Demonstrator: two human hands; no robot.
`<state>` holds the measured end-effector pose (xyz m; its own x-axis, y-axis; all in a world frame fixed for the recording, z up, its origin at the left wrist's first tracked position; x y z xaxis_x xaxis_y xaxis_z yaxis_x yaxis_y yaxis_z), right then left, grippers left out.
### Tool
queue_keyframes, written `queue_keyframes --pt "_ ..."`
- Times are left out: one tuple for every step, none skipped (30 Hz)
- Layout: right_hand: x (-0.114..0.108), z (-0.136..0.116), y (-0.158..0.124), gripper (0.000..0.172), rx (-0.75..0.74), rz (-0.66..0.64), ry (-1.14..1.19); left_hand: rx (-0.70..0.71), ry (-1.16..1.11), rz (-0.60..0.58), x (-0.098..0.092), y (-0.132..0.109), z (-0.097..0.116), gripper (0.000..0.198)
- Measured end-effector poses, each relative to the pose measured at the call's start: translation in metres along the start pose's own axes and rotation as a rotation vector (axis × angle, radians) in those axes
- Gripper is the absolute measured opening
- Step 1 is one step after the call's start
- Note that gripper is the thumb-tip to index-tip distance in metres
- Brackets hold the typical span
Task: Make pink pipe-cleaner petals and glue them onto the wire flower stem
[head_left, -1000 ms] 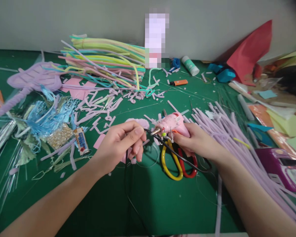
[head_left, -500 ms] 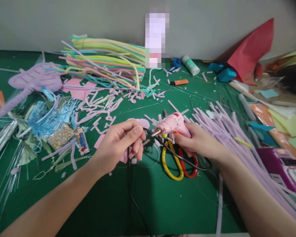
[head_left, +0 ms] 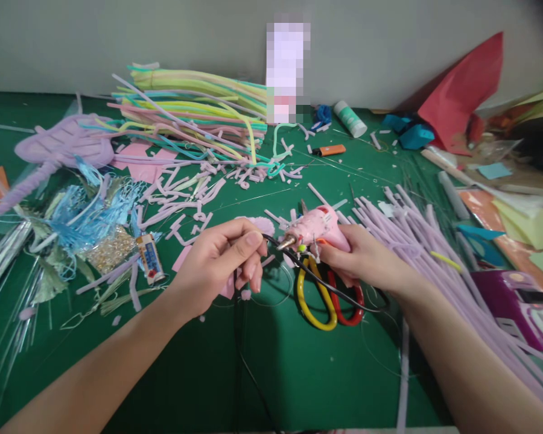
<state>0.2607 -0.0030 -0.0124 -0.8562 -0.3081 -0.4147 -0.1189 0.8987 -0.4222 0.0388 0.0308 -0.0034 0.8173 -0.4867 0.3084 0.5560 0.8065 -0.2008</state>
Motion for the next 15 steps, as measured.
queue_keyframes --pt "0.0000 -0.0002 0.0000 0.034 0.003 0.000 -0.002 -0.002 0.002 0.001 -0.0001 -0.0001 0.0002 0.023" --pt "0.0001 -0.0001 0.0000 0.034 0.006 0.002 -0.002 -0.005 0.007 0.000 0.0000 -0.0003 0.0002 0.023" --pt "0.0002 0.0002 0.0002 0.034 0.007 0.002 -0.001 -0.007 0.014 -0.004 0.0004 -0.0005 0.0000 0.023" --pt "0.0002 0.0008 0.0004 0.034 0.009 0.003 0.001 -0.007 0.019 -0.011 0.0009 -0.0006 -0.0003 0.024" --pt "0.0003 0.0013 0.0006 0.034 0.009 0.003 0.006 -0.008 0.022 -0.019 0.0014 -0.0007 -0.0007 0.024" --pt "0.0003 0.0018 0.0007 0.035 0.009 0.004 0.010 -0.009 0.021 -0.028 0.0019 -0.0008 -0.0010 0.024" --pt "0.0003 0.0021 0.0007 0.035 0.009 0.004 0.012 -0.009 0.018 -0.034 0.0023 -0.0009 -0.0013 0.024" --pt "0.0003 0.0021 0.0006 0.036 0.009 0.004 0.012 -0.010 0.016 -0.037 0.0023 -0.0009 -0.0015 0.024" --pt "0.0002 0.0019 0.0004 0.036 0.011 0.003 0.010 -0.011 0.018 -0.036 0.0020 -0.0009 -0.0015 0.023" --pt "0.0001 0.0015 0.0001 0.036 0.010 0.001 0.006 -0.009 0.025 -0.031 0.0013 -0.0009 -0.0015 0.023" --pt "0.0000 0.0010 -0.0001 0.036 0.009 -0.001 0.001 -0.004 0.033 -0.025 0.0004 -0.0009 -0.0013 0.022" --pt "0.0000 0.0005 -0.0003 0.035 0.007 -0.004 -0.002 0.008 0.038 -0.020 -0.0006 -0.0010 -0.0010 0.021" --pt "-0.0001 0.0002 -0.0003 0.035 0.005 -0.005 -0.003 0.019 0.041 -0.018 -0.0017 -0.0011 -0.0008 0.020" --pt "-0.0001 0.0001 -0.0003 0.034 0.002 -0.006 -0.002 0.030 0.040 -0.021 -0.0026 -0.0012 -0.0007 0.018" --pt "-0.0001 0.0003 -0.0001 0.034 -0.001 -0.008 0.000 0.041 0.034 -0.026 -0.0035 -0.0013 -0.0008 0.017"
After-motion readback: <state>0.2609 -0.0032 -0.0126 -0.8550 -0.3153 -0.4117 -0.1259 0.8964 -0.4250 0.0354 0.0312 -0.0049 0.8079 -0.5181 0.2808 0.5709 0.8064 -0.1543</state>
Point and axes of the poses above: each hand's wrist, its own y-axis towards the middle knuckle, its own x-axis out of the palm, z = x × y, the point moved 2 cm from there along y, towards the middle knuckle, and after that the axes turned 3 degrees about z, right-handed, at the moved point
